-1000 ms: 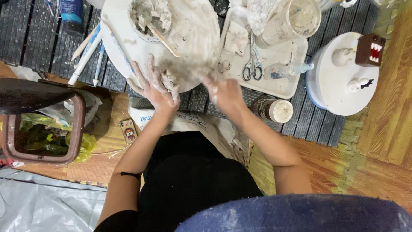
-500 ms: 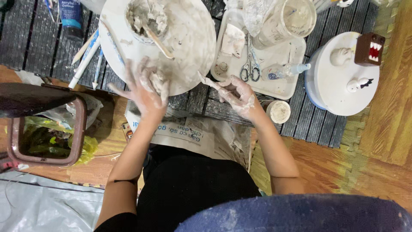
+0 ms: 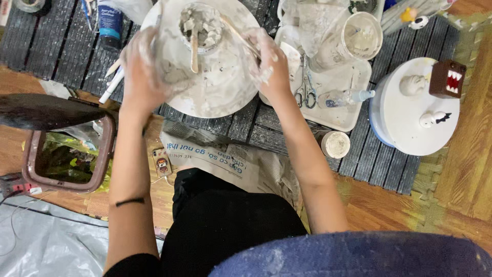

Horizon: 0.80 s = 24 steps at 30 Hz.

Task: The person mixes a white clay-like substance in a small container using a wooden stick and their hands. They repeatedly stir, scrape, and knead the material to achieve a consistent texture, occasionally transferring portions between the container and a nearby plate.

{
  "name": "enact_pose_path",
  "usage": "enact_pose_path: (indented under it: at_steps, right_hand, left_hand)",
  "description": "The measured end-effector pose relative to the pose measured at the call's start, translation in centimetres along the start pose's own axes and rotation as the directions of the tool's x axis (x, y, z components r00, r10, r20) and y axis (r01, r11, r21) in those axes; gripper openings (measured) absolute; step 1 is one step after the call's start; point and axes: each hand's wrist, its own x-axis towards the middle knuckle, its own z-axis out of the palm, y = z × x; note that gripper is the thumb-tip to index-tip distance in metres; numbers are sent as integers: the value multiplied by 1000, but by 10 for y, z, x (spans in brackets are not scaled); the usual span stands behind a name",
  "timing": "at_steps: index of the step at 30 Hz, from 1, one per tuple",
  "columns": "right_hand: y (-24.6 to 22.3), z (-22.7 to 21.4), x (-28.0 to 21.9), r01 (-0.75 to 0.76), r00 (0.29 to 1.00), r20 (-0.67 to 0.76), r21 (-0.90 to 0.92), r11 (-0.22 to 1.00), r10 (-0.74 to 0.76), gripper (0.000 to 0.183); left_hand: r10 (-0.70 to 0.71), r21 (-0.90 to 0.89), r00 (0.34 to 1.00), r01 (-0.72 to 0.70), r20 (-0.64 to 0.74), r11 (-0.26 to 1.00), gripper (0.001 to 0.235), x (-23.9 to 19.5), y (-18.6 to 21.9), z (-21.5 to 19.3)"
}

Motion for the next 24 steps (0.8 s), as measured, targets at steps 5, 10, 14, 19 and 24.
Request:
enact_pose_path:
  at_steps: [5, 10, 14, 19, 24]
  right_hand:
    - [2, 11, 13, 87, 994, -69, -16, 996, -88, 35]
    - [-1, 10, 0, 10, 998, -67, 1, 1000, -10, 29]
    - [-2, 9, -17, -32, 996, -86, -60, 998, 27, 28]
    - [-11, 5, -27, -51, 991, -128, -137, 989, 33, 28]
    - [-16, 0, -36, -107, 988, -124, -108, 988, 94, 26]
  left_hand:
    - [38, -277, 998, -24, 46, 961, 136, 53, -10, 16]
    - [3, -423, 999, 17, 46, 906, 109, 63, -21, 63]
    - [-6, -153, 986, 32, 167, 988, 81, 51, -54, 107]
    - [83, -191, 973, -41, 218, 981, 99, 48, -88, 132]
    - [158, -174, 979, -135, 127, 975, 112, 49, -83, 140]
